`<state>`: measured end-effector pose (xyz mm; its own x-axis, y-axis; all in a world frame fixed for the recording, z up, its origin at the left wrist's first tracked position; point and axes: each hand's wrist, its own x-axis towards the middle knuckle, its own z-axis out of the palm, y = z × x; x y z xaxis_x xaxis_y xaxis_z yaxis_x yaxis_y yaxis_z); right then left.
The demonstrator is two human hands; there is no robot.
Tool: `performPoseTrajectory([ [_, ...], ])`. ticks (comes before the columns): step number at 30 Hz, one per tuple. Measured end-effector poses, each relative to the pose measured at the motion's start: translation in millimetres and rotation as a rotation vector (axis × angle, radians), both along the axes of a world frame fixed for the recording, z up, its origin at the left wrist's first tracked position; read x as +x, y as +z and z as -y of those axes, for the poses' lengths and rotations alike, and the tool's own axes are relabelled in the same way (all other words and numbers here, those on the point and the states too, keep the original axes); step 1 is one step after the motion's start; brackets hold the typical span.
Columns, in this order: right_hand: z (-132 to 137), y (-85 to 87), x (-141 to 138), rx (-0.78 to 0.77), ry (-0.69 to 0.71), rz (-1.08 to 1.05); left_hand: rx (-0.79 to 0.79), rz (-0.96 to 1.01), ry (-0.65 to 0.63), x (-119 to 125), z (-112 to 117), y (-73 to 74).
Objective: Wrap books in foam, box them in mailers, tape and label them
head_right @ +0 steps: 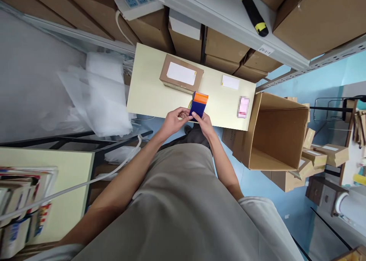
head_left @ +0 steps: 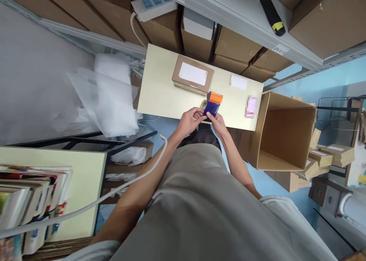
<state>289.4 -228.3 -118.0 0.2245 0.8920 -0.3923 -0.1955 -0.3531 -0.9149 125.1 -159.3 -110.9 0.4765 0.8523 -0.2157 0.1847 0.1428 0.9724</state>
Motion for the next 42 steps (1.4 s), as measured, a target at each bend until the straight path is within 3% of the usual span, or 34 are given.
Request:
performPoseTrajectory([
  [4,3,12.8,-2,0.027,0.040,0.090,0.048,-0.024,-0.022,-15,3,17.4],
  [11,30,41.0,7,0.107,0.201,0.461,0.159,0.084,0.183,-23,-2,48.4],
  [17,43,48.2,17,0.185,0.359,0.697,0.153,0.094,0.088,-27,-15,71.7],
  [22,45,57.9,26,0.186,0.477,0.749,0.132,0.052,0.015,-34,-23,83.0],
  [28,53,75.5,30,0.098,0.489,0.564,0.073,-0.017,-0.100,-36,-28,82.9],
  [36,63,65.9,35,0.039,0.508,0.608,0.032,-0.053,-0.168,-31,-25,68.3],
  [42,66,70.2,35,-0.030,0.503,0.602,-0.032,-0.066,-0.158,-27,-24,62.8],
])
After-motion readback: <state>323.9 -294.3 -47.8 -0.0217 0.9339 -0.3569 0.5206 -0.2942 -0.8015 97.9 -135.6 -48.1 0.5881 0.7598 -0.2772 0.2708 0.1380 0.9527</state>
